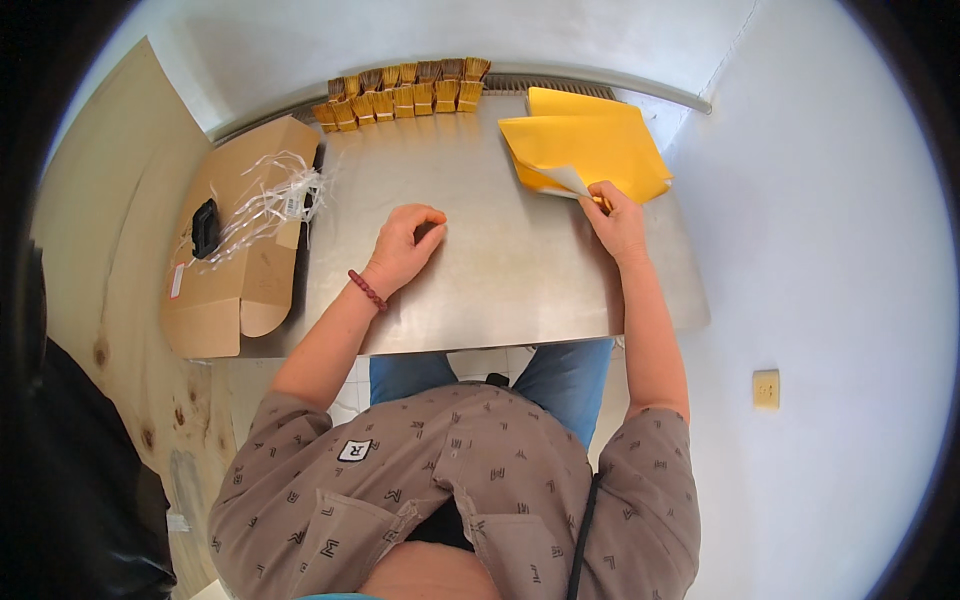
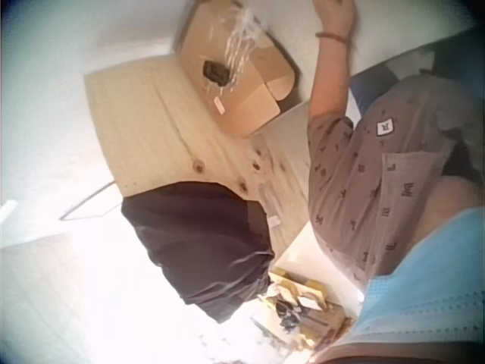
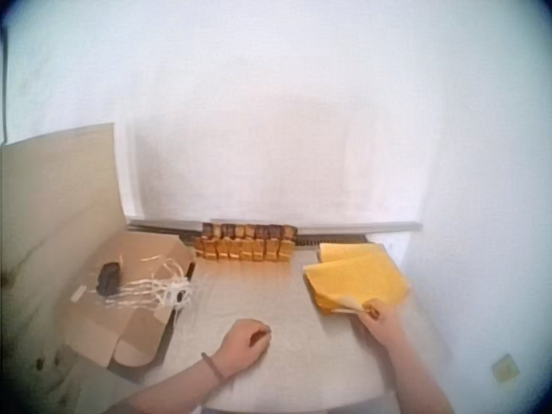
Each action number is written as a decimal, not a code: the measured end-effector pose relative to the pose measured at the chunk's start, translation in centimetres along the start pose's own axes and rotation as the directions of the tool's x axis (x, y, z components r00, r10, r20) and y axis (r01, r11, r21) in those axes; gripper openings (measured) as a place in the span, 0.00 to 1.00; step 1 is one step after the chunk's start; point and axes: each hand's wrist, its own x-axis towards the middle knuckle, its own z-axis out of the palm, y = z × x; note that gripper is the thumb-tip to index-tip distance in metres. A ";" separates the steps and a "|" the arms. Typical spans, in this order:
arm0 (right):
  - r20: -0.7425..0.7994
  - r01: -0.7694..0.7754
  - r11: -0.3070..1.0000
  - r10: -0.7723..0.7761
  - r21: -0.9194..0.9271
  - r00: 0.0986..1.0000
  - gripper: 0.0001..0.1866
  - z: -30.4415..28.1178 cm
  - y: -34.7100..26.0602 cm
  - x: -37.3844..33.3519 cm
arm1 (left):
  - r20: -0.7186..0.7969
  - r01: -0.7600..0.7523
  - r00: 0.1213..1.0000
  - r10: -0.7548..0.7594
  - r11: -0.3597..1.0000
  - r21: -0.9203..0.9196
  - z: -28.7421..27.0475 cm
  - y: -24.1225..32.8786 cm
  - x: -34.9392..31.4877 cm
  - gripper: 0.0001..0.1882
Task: The person folds a sheet of gold-colored paper into a small triangular packet by hand. They place the finished packet on the table among others and then begin folding another sheet in the same way.
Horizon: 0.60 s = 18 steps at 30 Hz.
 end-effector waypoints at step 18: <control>-0.114 -0.281 0.821 0.383 0.496 0.917 0.06 -1.1 2.9 1.6 | -0.015 -0.015 1.000 0.015 1.000 -0.021 0.2 -0.8 0.1 0.10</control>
